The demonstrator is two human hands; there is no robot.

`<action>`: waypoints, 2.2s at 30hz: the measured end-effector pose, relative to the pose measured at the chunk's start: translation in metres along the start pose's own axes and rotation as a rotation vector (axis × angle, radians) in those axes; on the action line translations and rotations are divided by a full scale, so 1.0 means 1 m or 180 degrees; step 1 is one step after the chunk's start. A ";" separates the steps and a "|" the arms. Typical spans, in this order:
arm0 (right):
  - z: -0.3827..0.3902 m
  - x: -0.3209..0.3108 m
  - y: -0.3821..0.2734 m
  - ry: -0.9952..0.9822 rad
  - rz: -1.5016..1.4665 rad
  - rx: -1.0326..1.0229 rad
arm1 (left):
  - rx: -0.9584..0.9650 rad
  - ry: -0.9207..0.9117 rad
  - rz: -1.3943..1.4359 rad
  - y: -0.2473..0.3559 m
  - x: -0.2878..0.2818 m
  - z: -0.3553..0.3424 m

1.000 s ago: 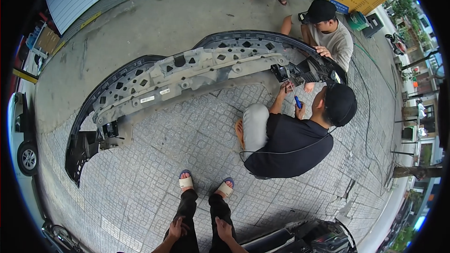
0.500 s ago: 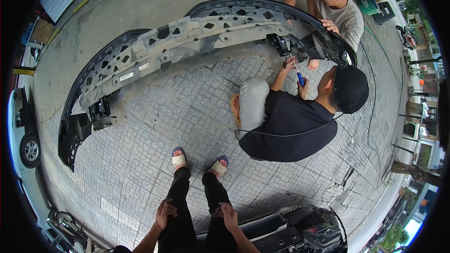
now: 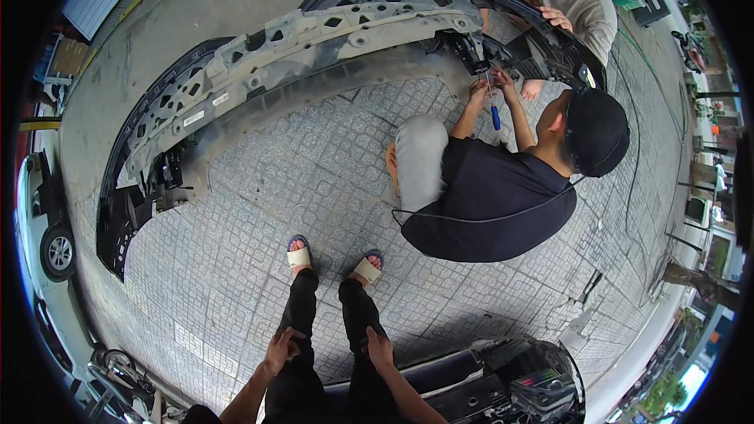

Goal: Repairing a car bumper and fog light housing using a screwdriver.

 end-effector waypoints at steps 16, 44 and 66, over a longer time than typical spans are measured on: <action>0.038 0.026 -0.078 -0.0807 -0.0872 -0.1114 | 0.0309 0.0324 0.0747 -0.018 -0.047 0.027; 0.079 0.181 0.017 -0.1179 0.0673 0.0540 | 0.0204 -0.0396 -0.0528 -0.167 -0.065 0.102; -0.217 0.230 -0.352 -0.0265 0.0901 -0.3648 | 0.2700 0.0155 0.1254 0.207 -0.152 -0.302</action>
Point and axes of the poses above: each hand's wrist, its own z-axis away from the middle knuckle, its own x-axis out of the palm, y = z × x, the point moved 6 cm from there along -z, towards the middle knuckle, and after that the axes turned 10 degrees about -z, right-handed, at the moved point
